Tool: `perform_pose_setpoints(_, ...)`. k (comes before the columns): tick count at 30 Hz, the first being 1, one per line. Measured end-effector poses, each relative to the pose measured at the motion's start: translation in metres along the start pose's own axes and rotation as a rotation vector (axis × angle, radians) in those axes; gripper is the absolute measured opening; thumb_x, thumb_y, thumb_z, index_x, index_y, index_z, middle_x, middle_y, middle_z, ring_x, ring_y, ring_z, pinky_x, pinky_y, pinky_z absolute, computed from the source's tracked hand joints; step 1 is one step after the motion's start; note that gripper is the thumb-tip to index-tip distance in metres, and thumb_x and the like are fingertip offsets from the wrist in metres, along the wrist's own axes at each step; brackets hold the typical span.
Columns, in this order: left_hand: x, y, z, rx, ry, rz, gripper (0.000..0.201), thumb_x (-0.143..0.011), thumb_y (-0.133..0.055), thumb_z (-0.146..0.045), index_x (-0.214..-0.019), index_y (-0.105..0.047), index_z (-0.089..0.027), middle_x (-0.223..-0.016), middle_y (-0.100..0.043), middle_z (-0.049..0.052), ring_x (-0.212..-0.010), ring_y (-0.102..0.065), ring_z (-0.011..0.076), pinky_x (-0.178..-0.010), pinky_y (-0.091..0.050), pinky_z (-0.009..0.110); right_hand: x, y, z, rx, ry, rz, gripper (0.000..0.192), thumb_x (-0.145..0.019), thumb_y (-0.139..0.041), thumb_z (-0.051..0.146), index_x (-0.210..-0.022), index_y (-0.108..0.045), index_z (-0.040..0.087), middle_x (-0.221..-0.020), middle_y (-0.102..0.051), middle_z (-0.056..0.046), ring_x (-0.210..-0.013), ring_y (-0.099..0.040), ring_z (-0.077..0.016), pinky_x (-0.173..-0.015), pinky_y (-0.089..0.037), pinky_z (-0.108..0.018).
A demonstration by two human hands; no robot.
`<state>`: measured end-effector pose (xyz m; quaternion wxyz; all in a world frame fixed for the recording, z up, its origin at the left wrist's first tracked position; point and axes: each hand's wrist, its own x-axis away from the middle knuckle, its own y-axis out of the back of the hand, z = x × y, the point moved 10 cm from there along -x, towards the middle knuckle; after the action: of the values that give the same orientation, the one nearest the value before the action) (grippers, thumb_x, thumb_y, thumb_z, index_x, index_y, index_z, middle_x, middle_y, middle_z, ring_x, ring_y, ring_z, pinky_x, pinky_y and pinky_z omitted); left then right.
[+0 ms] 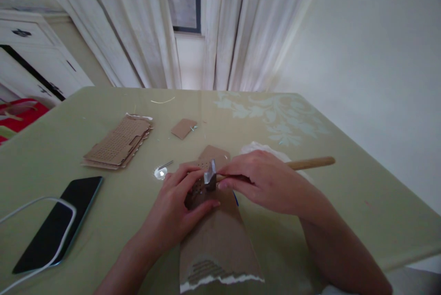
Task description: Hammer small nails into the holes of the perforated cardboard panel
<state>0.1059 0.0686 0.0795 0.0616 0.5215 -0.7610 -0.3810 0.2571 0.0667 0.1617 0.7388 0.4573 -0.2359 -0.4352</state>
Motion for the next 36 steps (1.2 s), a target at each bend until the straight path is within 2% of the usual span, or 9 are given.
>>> perform_pose_setpoints(7,0.001,-0.003,0.000,0.016,0.015,0.000,0.040,-0.096,-0.085,-0.041,-0.133,-0.075,-0.032,-0.133,-0.073,0.006,-0.120,-0.069,0.0300,-0.104,-0.056,0.045,0.000,-0.013,-0.003,0.002,-0.028,0.143,0.018,-0.112,-0.071,0.027,-0.113,-0.089,0.025,-0.107,-0.088,-0.006,-0.096,-0.080,-0.0240,-0.085,-0.050,-0.034)
perform_pose_setpoints(9,0.002,-0.001,0.001,0.030,0.022,-0.035,0.040,-0.097,-0.083,-0.041,-0.135,-0.074,-0.033,-0.136,-0.071,0.007,-0.124,-0.068,0.0306,-0.107,-0.056,0.046,0.002,-0.008,-0.004,0.009,-0.019,0.126,0.017,-0.111,-0.072,0.028,-0.111,-0.089,0.025,-0.104,-0.088,-0.005,-0.094,-0.079,-0.0236,-0.085,-0.049,-0.033)
perform_pose_setpoints(14,0.008,0.015,0.033,0.164,0.236,-0.199,0.076,-0.091,-0.086,-0.054,-0.159,-0.056,-0.035,-0.161,-0.054,0.012,-0.139,-0.060,0.0353,-0.112,-0.057,0.054,0.008,0.028,-0.013,-0.094,-0.031,-0.110,0.016,-0.111,-0.072,0.027,-0.113,-0.088,0.027,-0.097,-0.087,0.000,-0.082,-0.074,-0.0177,-0.078,-0.047,-0.030)
perform_pose_setpoints(17,0.010,0.001,0.060,0.415,0.428,-0.124,0.101,-0.085,-0.089,-0.059,-0.169,-0.039,-0.032,-0.171,-0.047,0.017,-0.146,-0.057,0.0380,-0.118,-0.054,0.059,0.010,0.048,-0.029,-0.210,-0.098,-0.320,0.017,-0.110,-0.070,0.027,-0.109,-0.087,0.024,-0.088,-0.082,0.001,-0.071,-0.066,-0.0149,-0.066,-0.045,-0.029)
perform_pose_setpoints(21,0.014,-0.013,0.078,0.597,0.584,-0.096,0.110,-0.082,-0.092,-0.057,-0.171,-0.034,-0.028,-0.180,-0.036,0.020,-0.160,-0.045,0.0406,-0.127,-0.047,0.059,0.024,0.075,-0.044,-0.547,-0.062,-0.715,0.023,-0.109,-0.071,0.038,-0.094,-0.082,0.023,-0.070,-0.064,0.002,-0.058,-0.051,-0.0141,-0.051,-0.035,-0.028)
perform_pose_setpoints(23,0.015,-0.016,0.076,0.643,0.595,-0.085,0.111,-0.082,-0.093,-0.051,-0.173,-0.034,-0.028,-0.180,-0.038,0.019,-0.160,-0.047,0.0404,-0.128,-0.046,0.059,0.035,0.087,-0.047,-0.722,0.005,-0.891,0.018,-0.107,-0.074,0.034,-0.094,-0.082,0.025,-0.071,-0.062,0.001,-0.057,-0.047,-0.0141,-0.048,-0.032,-0.028)
perform_pose_setpoints(26,0.020,-0.027,0.069,0.800,0.669,-0.013,0.108,-0.083,-0.094,-0.044,-0.173,-0.037,-0.029,-0.167,-0.057,0.019,-0.150,-0.062,0.0385,-0.122,-0.054,0.052,0.050,0.102,-0.050,-0.884,0.079,-1.104,0.015,-0.092,-0.081,0.019,-0.079,-0.076,0.024,-0.070,-0.059,0.002,-0.052,-0.043,-0.0118,-0.044,-0.029,-0.027)
perform_pose_setpoints(30,0.026,-0.040,0.057,1.035,0.805,0.040,0.094,-0.081,-0.096,-0.037,-0.164,-0.052,-0.029,-0.149,-0.074,0.015,-0.128,-0.079,0.0348,-0.101,-0.067,0.038,0.048,0.101,-0.058,-0.997,0.055,-1.134,0.039,-0.082,-0.088,0.018,-0.061,-0.054,0.022,-0.053,-0.039,0.009,-0.042,-0.028,-0.0070,-0.039,-0.020,-0.022)
perform_pose_setpoints(36,0.033,-0.045,0.062,1.095,0.898,-0.040,0.092,-0.076,-0.099,-0.033,-0.158,-0.058,-0.026,-0.148,-0.077,0.013,-0.118,-0.083,0.0318,-0.092,-0.070,0.033,0.026,0.080,-0.074,-1.070,0.052,-1.112,0.053,-0.079,-0.095,0.031,-0.058,-0.047,0.023,-0.046,-0.029,0.012,-0.038,-0.018,-0.0048,-0.035,-0.015,-0.020)
